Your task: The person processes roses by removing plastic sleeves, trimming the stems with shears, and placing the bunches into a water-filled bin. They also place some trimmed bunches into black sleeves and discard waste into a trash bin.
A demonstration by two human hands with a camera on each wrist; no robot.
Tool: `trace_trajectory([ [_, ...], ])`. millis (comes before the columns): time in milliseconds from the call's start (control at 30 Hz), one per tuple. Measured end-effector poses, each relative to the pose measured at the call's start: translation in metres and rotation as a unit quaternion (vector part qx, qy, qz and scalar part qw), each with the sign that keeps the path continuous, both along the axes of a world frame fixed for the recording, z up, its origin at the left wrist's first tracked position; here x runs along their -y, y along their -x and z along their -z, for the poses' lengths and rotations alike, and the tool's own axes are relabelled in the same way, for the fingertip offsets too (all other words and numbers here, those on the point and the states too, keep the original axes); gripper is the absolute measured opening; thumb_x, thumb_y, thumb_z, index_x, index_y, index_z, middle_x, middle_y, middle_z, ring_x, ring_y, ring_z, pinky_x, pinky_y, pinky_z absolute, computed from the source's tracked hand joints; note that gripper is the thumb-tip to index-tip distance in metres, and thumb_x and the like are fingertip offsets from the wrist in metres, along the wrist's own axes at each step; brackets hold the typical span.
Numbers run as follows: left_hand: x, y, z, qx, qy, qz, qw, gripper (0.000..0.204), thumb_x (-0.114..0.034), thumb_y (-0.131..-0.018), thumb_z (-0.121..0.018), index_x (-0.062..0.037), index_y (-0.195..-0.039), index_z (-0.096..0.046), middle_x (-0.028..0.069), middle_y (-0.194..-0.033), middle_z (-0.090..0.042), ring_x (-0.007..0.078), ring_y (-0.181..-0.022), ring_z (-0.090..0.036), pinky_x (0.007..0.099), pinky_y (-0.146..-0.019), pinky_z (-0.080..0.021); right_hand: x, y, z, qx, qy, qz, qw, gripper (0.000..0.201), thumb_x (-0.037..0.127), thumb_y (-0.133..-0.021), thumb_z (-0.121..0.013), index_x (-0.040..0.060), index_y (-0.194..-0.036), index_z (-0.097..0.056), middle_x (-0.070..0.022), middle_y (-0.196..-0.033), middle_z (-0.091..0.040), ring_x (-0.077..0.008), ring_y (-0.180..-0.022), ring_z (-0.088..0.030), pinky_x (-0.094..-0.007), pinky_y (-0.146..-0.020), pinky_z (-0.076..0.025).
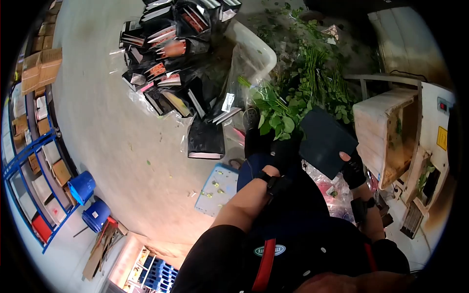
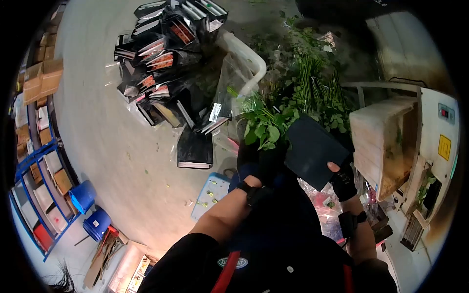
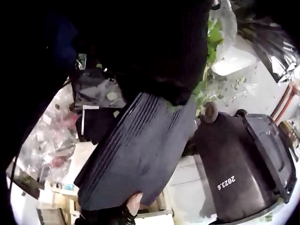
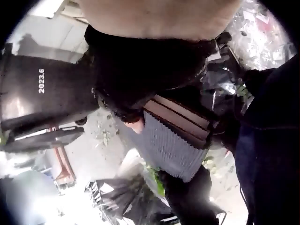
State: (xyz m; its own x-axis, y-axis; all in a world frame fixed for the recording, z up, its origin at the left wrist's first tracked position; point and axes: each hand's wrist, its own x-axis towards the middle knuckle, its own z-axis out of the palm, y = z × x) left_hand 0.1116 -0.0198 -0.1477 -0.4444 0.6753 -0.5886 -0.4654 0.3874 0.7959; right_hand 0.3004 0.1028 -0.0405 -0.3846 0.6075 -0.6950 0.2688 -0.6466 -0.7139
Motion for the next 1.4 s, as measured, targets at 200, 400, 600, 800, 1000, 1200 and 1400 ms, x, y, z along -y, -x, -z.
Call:
trace_trajectory([
  [200,0.022,0.028,0.02,-0.13,0.013,0.199,0.971,0.059,-0.006,-0.074,-0.063,-0.007,-0.129,-0.044,0.0187,-0.108,-0.057,0.0335,-0.095,-0.057,0.0399,-0.082,-0.047,0.016,-0.057,-0.012,0.049,-0.015,-0.055,0.997,0.055,0.017,-0.081,-0.065,-0.0002,-0.13,-0.044,-0.0073,-0.124,-0.053,-0.0176,-0.11,-0.051,-0.0303,-0.095,-0.04],
  [400,-0.001,0.025,0.007,-0.268,-0.039,0.238,0.933,0.053,0.003,-0.072,-0.057,-0.001,-0.125,-0.048,0.0206,-0.114,-0.058,0.0361,-0.107,-0.054,0.0387,-0.09,-0.043,0.02,-0.133,0.029,0.195,0.098,-0.241,0.946,0.024,0.014,-0.079,-0.064,-0.003,-0.095,-0.06,-0.012,-0.079,-0.064,-0.0207,-0.066,-0.063,-0.0337,-0.058,-0.049],
  [600,0.017,-0.096,0.04,-0.038,-0.139,0.126,0.981,0.034,-0.016,-0.095,-0.044,0.0022,-0.124,-0.047,0.0107,-0.12,-0.054,0.0227,-0.105,-0.053,0.0329,-0.091,-0.041,-0.086,-0.085,0.053,0.284,-0.448,-0.379,0.758,0.042,0.017,-0.08,-0.063,-0.0002,-0.116,-0.049,-0.0157,-0.085,-0.06,-0.0304,-0.08,-0.06,-0.038,-0.07,-0.049],
  [800,-0.004,-0.156,0.021,0.125,-0.156,0.098,0.975,0.033,-0.02,-0.096,-0.044,-0.0012,-0.123,-0.049,0.0072,-0.112,-0.057,0.0156,-0.096,-0.055,0.0296,-0.083,-0.046,-0.101,0.027,0.129,0.009,-0.086,-0.185,0.979,0.027,0.022,-0.09,-0.055,0.0003,-0.106,-0.058,-0.006,-0.091,-0.061,-0.0159,-0.088,-0.057,-0.029,-0.082,-0.044],
  [1000,-0.047,-0.047,-0.04,-0.07,-0.019,0.453,0.888,0.032,-0.008,-0.092,-0.043,-0.0025,-0.122,-0.051,0.0121,-0.114,-0.059,0.0195,-0.097,-0.057,0.0294,-0.08,-0.048,-0.166,0.065,0.038,0.013,-0.216,-0.135,0.967,0.038,0.035,-0.087,-0.06,-0.0007,-0.1,-0.066,-0.0082,-0.099,-0.066,-0.014,-0.092,-0.058,-0.028,-0.083,-0.043],
  [1200,-0.049,0.004,-0.081,-0.312,-0.142,0.39,0.854,0.028,-0.014,-0.087,-0.052,-0.006,-0.113,-0.057,0.0114,-0.109,-0.06,0.0236,-0.099,-0.057,0.0331,-0.086,-0.045,-0.206,0.006,0.061,0.022,-0.496,-0.172,0.851,0.025,0.017,-0.087,-0.056,0.0009,-0.105,-0.062,-0.0098,-0.084,-0.066,-0.0237,-0.071,-0.061,-0.0307,-0.065,-0.047],
  [1400,-0.039,-0.006,-0.133,-0.474,-0.111,0.373,0.79,0.03,-0.023,-0.075,-0.065,-0.0117,-0.102,-0.063,0.0087,-0.095,-0.064,0.0281,-0.087,-0.061,0.035,-0.076,-0.048,-0.176,-0.036,-0.02,0.3,-0.741,-0.184,0.572,0.04,0.013,-0.069,-0.066,0.001,-0.107,-0.062,-0.0133,-0.081,-0.063,-0.0214,-0.068,-0.059,-0.0295,-0.06,-0.048],
])
